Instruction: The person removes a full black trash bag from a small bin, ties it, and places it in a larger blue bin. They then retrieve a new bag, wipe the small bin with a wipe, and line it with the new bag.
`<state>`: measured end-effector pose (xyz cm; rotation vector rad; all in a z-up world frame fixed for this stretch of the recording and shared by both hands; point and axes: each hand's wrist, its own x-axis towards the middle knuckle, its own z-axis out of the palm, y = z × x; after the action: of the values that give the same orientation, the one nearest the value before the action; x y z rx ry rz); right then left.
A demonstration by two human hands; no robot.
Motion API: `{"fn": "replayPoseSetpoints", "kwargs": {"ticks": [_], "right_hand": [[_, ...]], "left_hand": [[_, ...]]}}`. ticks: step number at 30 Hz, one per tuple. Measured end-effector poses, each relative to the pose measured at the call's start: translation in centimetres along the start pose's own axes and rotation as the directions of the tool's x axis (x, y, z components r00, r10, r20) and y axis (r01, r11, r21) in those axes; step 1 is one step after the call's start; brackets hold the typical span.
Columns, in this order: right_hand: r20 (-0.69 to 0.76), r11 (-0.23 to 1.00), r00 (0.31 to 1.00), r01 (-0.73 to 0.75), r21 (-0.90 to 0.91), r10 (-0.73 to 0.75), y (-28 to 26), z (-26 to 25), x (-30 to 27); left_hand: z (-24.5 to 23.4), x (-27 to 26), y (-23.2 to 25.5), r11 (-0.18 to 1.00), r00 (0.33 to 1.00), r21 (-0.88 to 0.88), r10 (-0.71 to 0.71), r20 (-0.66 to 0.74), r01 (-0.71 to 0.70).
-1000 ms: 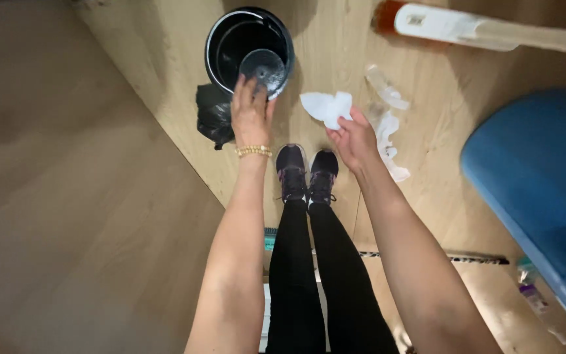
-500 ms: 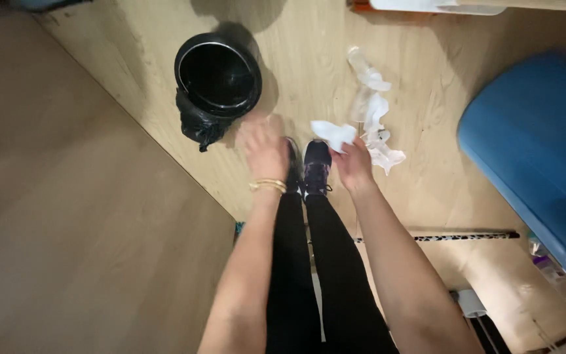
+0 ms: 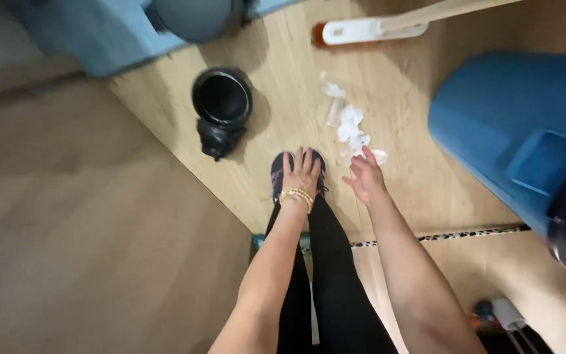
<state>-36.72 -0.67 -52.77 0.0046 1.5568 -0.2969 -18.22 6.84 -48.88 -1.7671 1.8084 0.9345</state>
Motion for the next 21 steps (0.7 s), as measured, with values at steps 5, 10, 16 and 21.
{"fn": "replayPoseSetpoints", "kwargs": {"ticks": [5,10,16,21], "right_hand": [[0.099,0.987,0.984,0.152,-0.048,-0.147,0.3,2.4,-3.7],[0.093,0.222,0.774,0.292,-0.930,-0.626,-3.8,6.1,-12.0],[-0.017,0.384,0.731,0.338,-0.859,-0.682,-6.4,4.7,-18.8],[-0.042,0.568,0.703,0.537,-0.624,-0.710,-8.2,1.5,-21.5]], "left_hand": [[-7.6,-3.0,0.3,0.985,0.998,0.160,0.065,-0.022,-0.060],[-15.8,-4.3,0.2,0.942,0.992,0.316,0.127,-0.021,-0.114],[-26.2,-7.8,2.5,0.894,0.987,0.426,0.160,-0.009,-0.141],[-30.3,-8.6,6.9,0.873,0.972,0.455,0.227,-0.062,-0.175]]}}
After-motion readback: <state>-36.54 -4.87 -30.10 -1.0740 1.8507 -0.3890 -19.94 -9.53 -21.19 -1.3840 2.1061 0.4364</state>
